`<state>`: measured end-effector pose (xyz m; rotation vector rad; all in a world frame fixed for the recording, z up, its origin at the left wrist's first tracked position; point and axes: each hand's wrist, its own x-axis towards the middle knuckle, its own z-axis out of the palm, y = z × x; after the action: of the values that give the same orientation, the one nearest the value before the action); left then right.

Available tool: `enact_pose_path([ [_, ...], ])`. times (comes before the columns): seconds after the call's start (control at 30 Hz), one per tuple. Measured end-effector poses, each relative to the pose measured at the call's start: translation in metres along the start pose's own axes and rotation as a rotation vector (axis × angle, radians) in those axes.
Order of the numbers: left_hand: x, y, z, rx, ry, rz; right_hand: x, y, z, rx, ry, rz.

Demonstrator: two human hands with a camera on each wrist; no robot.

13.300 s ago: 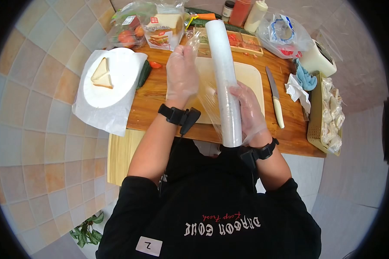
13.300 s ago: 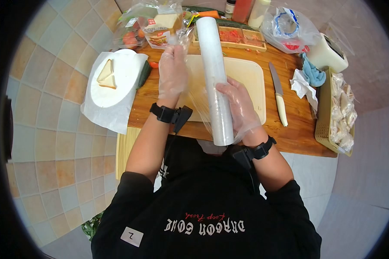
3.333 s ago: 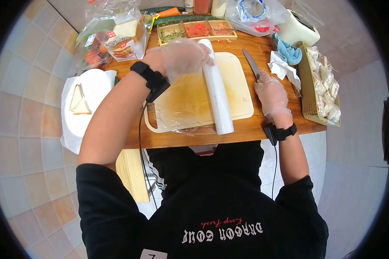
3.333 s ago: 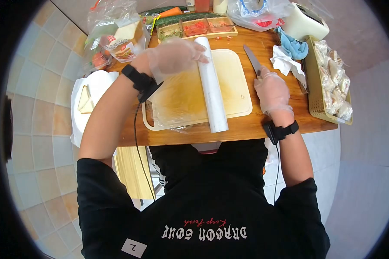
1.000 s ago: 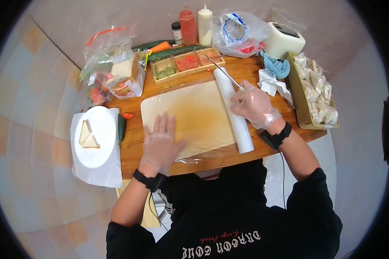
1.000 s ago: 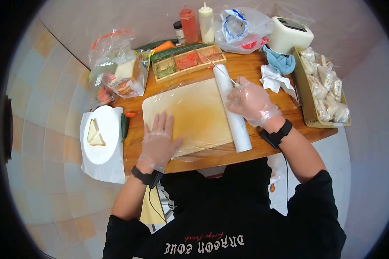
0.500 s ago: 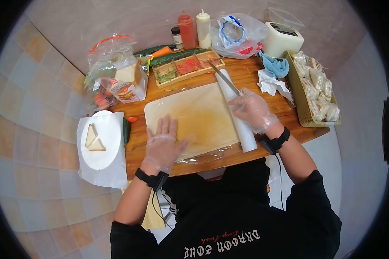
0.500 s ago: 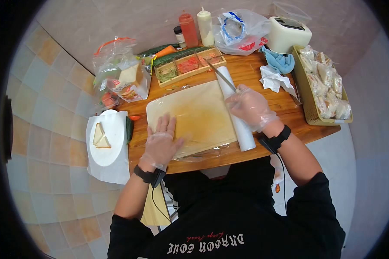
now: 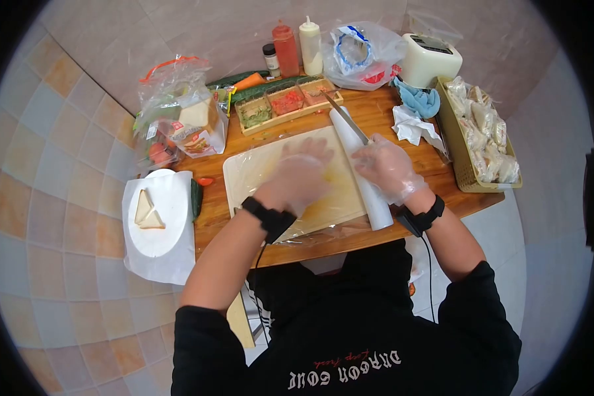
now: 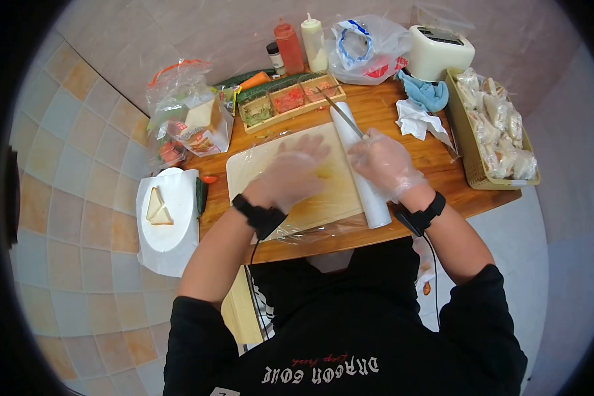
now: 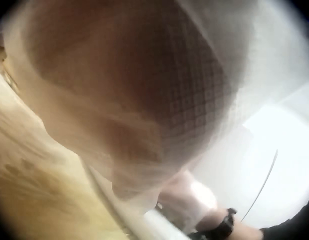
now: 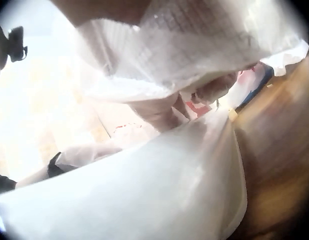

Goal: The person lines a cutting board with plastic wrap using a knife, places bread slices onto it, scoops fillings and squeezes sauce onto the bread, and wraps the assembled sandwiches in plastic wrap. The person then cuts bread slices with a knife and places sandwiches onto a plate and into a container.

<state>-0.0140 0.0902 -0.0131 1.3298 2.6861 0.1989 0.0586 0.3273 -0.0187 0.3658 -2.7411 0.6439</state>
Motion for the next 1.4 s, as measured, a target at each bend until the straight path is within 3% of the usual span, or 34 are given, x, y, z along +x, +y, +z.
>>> enact_pose_path([
  [0.17,0.03,0.013,0.01,-0.03,-0.188,-0.012,-0.003,0.0,-0.009,0.017,-0.045,0.187],
  [0.3,0.021,0.009,0.028,0.007,-0.09,0.007,-0.004,-0.003,-0.007,0.071,-0.041,0.238],
  [0.5,-0.011,-0.017,0.0,-0.176,0.055,-0.075,-0.003,0.016,0.017,0.021,0.042,-0.017],
  [0.57,-0.035,-0.023,-0.005,-0.069,0.11,-0.299,-0.002,0.009,0.011,0.061,-0.015,0.047],
  [0.6,-0.045,-0.027,-0.002,-0.069,0.102,-0.3,-0.002,0.002,0.007,0.067,-0.018,0.051],
  [0.67,-0.06,-0.036,0.007,0.04,0.063,-0.499,0.0,-0.01,0.0,0.075,-0.045,0.174],
  [0.77,-0.07,-0.049,0.024,0.055,-0.037,-0.474,-0.002,-0.002,0.01,0.077,-0.026,0.13],
  [1.0,-0.077,-0.036,0.024,0.072,-0.024,-0.466,-0.007,0.0,0.006,0.104,-0.015,0.215],
  [1.07,-0.074,-0.038,0.023,0.081,-0.029,-0.476,-0.008,0.009,0.011,0.019,0.141,0.137],
  [1.17,-0.076,-0.04,0.025,0.077,-0.011,-0.458,-0.007,0.009,0.0,0.099,0.055,0.241],
  [1.4,-0.075,-0.043,0.027,0.09,-0.03,-0.457,-0.011,0.03,-0.004,0.09,0.045,0.216],
])
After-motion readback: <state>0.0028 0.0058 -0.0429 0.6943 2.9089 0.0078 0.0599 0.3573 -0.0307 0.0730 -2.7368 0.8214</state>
